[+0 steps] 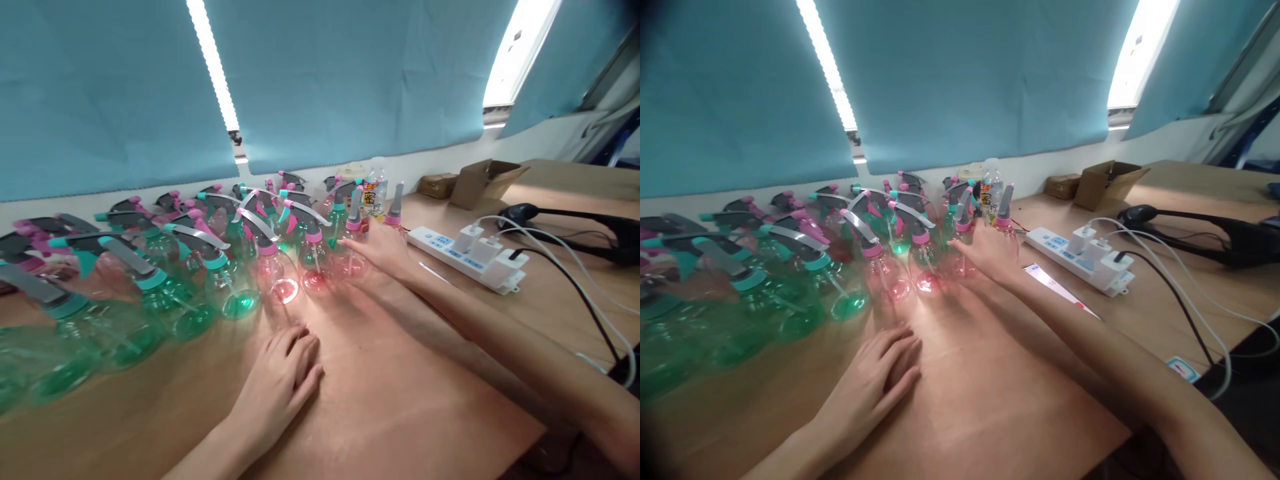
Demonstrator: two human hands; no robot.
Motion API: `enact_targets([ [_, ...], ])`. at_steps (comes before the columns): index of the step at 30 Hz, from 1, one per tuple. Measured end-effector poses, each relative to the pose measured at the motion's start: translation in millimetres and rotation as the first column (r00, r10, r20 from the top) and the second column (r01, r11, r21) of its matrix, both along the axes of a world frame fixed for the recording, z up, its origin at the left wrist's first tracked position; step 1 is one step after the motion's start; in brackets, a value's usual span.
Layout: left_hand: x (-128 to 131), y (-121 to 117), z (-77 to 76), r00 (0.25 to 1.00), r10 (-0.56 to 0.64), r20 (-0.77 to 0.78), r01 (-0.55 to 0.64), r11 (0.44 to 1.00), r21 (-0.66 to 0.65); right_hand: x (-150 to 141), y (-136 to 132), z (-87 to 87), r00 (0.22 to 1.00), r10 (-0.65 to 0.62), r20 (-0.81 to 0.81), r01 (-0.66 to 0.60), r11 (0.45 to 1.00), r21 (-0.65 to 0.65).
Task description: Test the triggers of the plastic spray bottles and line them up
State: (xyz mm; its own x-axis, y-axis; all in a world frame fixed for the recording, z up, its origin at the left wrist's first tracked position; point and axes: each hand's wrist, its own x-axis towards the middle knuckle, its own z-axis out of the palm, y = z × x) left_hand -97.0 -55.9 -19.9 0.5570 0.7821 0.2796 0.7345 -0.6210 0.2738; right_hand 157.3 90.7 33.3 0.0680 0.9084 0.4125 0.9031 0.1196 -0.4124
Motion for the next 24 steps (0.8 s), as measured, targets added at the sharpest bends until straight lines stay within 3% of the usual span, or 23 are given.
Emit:
enact_targets([
  [4,14,7,2.9,0.984,0.013,0.179,0.01,0.992,-0.128,6,1,7.2,0.998,0.041,0.041,-0.039,0.998,-0.052],
  [8,31,19,15.6,0.919,0.115,0.378,0.009,0.95,-0.311,16,-6,17.8,0.991,0.125,0.047,-0.119,0.987,-0.109],
  [11,40,29,20.4,0.888,0.157,0.433,0.005,0.937,-0.35,26,-20,24.0,0.973,0.23,0.031,-0.223,0.965,-0.139],
  [15,50,37,15.3,0.878,0.146,0.456,0.021,0.94,-0.34,34,-55,28.7,0.923,0.386,-0.012,-0.381,0.906,-0.186],
  [17,52,36,12.1,0.877,0.099,0.469,0.067,0.944,-0.324,32,-75,30.7,0.85,0.511,-0.128,-0.526,0.822,-0.218],
  [19,53,33,10.8,0.867,0.043,0.497,0.144,0.933,-0.331,27,-93,32.8,0.722,0.624,-0.299,-0.689,0.686,-0.233],
  [21,52,27,11.6,0.845,0.01,0.535,0.22,0.904,-0.365,19,-105,34.9,0.635,0.679,-0.369,-0.771,0.587,-0.246],
  [24,44,17,14.7,0.823,0.026,0.567,0.261,0.871,-0.417,7,-110,36.7,0.58,0.729,-0.364,-0.814,0.534,-0.229],
])
